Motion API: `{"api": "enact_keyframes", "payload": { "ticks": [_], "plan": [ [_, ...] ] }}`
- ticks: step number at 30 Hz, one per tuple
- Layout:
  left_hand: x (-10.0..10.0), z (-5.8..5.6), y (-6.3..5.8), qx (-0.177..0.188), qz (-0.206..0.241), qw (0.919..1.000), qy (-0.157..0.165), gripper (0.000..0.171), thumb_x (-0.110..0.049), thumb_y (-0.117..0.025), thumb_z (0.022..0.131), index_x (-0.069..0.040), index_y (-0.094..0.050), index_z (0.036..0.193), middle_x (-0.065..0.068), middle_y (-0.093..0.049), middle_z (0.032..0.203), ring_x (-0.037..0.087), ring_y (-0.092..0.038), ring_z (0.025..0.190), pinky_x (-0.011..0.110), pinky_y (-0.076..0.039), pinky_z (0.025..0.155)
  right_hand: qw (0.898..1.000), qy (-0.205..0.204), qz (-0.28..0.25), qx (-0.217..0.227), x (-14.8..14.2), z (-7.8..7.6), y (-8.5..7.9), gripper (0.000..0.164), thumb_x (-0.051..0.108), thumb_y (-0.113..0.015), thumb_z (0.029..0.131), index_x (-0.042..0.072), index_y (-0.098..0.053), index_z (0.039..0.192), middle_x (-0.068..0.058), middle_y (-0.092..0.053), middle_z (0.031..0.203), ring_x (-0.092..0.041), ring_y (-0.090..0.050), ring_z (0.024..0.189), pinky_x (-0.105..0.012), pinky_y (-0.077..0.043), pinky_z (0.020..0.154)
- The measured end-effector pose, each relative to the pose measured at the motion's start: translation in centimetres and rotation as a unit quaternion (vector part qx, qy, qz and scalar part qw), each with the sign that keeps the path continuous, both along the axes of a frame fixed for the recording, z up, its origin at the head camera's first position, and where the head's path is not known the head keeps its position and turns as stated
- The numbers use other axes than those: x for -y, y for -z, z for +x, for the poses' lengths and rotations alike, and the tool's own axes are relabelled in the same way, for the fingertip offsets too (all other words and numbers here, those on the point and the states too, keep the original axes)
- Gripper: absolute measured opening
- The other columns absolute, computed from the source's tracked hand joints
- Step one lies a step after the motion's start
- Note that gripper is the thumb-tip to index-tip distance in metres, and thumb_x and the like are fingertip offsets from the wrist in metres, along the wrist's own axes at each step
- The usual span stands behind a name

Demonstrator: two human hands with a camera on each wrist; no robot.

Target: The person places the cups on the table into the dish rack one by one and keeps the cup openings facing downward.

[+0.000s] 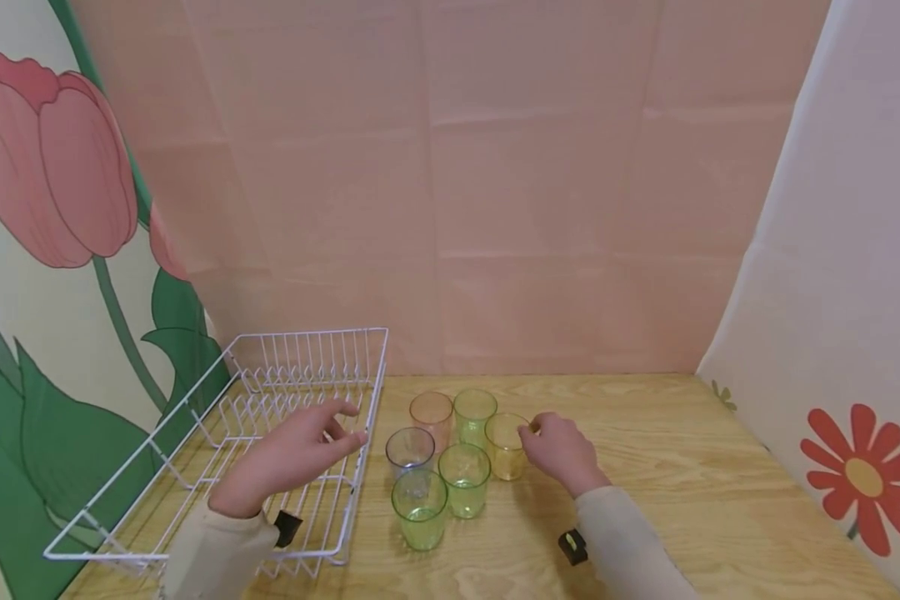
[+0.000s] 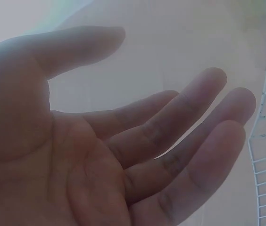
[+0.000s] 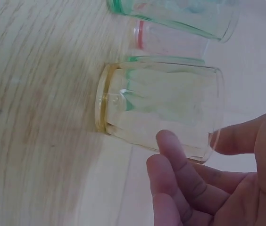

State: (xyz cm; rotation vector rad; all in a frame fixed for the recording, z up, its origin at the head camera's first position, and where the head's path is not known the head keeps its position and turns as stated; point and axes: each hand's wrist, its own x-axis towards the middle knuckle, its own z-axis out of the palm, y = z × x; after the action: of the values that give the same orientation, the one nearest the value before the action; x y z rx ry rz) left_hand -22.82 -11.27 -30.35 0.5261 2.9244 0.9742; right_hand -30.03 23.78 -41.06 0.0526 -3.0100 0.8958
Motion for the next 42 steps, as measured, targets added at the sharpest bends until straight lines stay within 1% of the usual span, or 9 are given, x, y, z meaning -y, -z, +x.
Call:
{"api": "enact_keyframes", "payload": {
  "ticks": [5,9,14,18,25,31,34,38,42],
  "plan": [
    [-0.2,-0.1,0.1,-0.004,-0.002,0.9999,0.012,0.05,-0.043,-0.057,0.09,-0.008,-0.052,0.126,-0.001,-0.067,0.087,0.009,-0.06,0.072,0.034,-0.049,0.068,1.0,0.005,-0.029,0.005,-0.2,-0.2,0.3,0.042,0.026,-0.044,0.094,-0.007,-0.056,0.118,-0.005,-0.067,0.073,-0.019,-0.061,0.063,-0.032,-0.046,0.053],
    [-0.3,-0.1,0.3,-0.006,-0.003,0.9999,0.009,0.051,-0.044,-0.057,0.09,-0.01,-0.051,0.127,-0.002,-0.068,0.088,0.009,-0.061,0.074,0.035,-0.049,0.072,0.999,0.012,-0.033,0.0,-0.4,-0.1,0.5,0.039,0.024,-0.044,0.093,-0.004,-0.059,0.115,-0.004,-0.068,0.071,-0.02,-0.062,0.063,-0.032,-0.045,0.052],
    [-0.6,-0.1,0.6,-0.008,0.009,0.9998,0.014,0.053,-0.043,-0.057,0.09,-0.008,-0.049,0.129,-0.001,-0.066,0.088,0.008,-0.06,0.072,0.034,-0.049,0.07,0.999,0.015,-0.024,-0.021,-0.4,0.3,-0.1,0.041,0.025,-0.043,0.093,-0.004,-0.059,0.116,-0.002,-0.068,0.07,-0.016,-0.061,0.061,-0.032,-0.044,0.049],
    [-1.0,-0.2,0.7,-0.009,0.023,0.9996,0.017,0.054,-0.043,-0.056,0.091,-0.007,-0.048,0.13,-0.002,-0.065,0.087,0.009,-0.058,0.069,0.032,-0.048,0.066,0.999,0.023,-0.012,-0.04,-0.4,0.8,-1.0,0.042,0.027,-0.042,0.093,-0.002,-0.059,0.118,0.0,-0.068,0.07,-0.014,-0.06,0.061,-0.032,-0.041,0.044],
    [-1.8,-0.1,1.1,-0.039,0.023,0.999,0.007,0.052,-0.05,-0.053,0.091,-0.012,-0.053,0.126,-0.006,-0.064,0.085,0.01,-0.056,0.073,0.03,-0.046,0.063,0.996,0.031,0.007,-0.083,-0.2,1.9,-3.6,0.044,0.031,-0.041,0.093,0.001,-0.06,0.118,0.002,-0.068,0.07,-0.014,-0.057,0.053,-0.031,-0.039,0.04],
    [-2.4,0.3,1.3,-0.035,0.033,0.9985,0.024,0.057,-0.058,-0.046,0.091,-0.013,-0.054,0.125,-0.005,-0.063,0.084,0.011,-0.056,0.072,0.03,-0.046,0.062,0.992,0.035,0.017,-0.12,0.5,3.5,-6.0,0.041,0.032,-0.041,0.093,0.003,-0.063,0.113,0.002,-0.069,0.07,-0.014,-0.053,0.047,-0.031,-0.035,0.038],
    [-2.7,0.5,1.4,-0.035,0.032,0.9985,0.028,0.061,-0.062,-0.042,0.091,-0.013,-0.053,0.126,-0.006,-0.062,0.083,0.011,-0.054,0.072,0.031,-0.045,0.062,0.991,0.037,0.019,-0.129,1.0,4.3,-6.8,0.039,0.032,-0.041,0.092,0.006,-0.064,0.112,0.003,-0.069,0.07,-0.013,-0.054,0.046,-0.03,-0.034,0.036],
    [-3.1,0.7,1.5,-0.037,0.034,0.9982,0.033,0.06,-0.058,-0.043,0.092,-0.013,-0.048,0.132,-0.007,-0.061,0.083,0.009,-0.054,0.069,0.03,-0.045,0.062,0.99,0.035,0.015,-0.132,1.8,5.3,-7.6,0.038,0.031,-0.042,0.092,0.008,-0.064,0.112,0.004,-0.069,0.069,-0.012,-0.056,0.046,-0.03,-0.034,0.036],
    [-3.5,1.1,1.4,-0.044,0.04,0.997,0.05,0.066,-0.06,-0.04,0.093,-0.01,-0.044,0.135,-0.008,-0.062,0.083,0.005,-0.055,0.064,0.027,-0.046,0.061,0.991,0.024,-0.001,-0.135,2.8,6.3,-8.3,0.035,0.03,-0.046,0.092,0.008,-0.066,0.11,0.005,-0.068,0.066,-0.012,-0.055,0.045,-0.03,-0.035,0.036]
  ]
}}
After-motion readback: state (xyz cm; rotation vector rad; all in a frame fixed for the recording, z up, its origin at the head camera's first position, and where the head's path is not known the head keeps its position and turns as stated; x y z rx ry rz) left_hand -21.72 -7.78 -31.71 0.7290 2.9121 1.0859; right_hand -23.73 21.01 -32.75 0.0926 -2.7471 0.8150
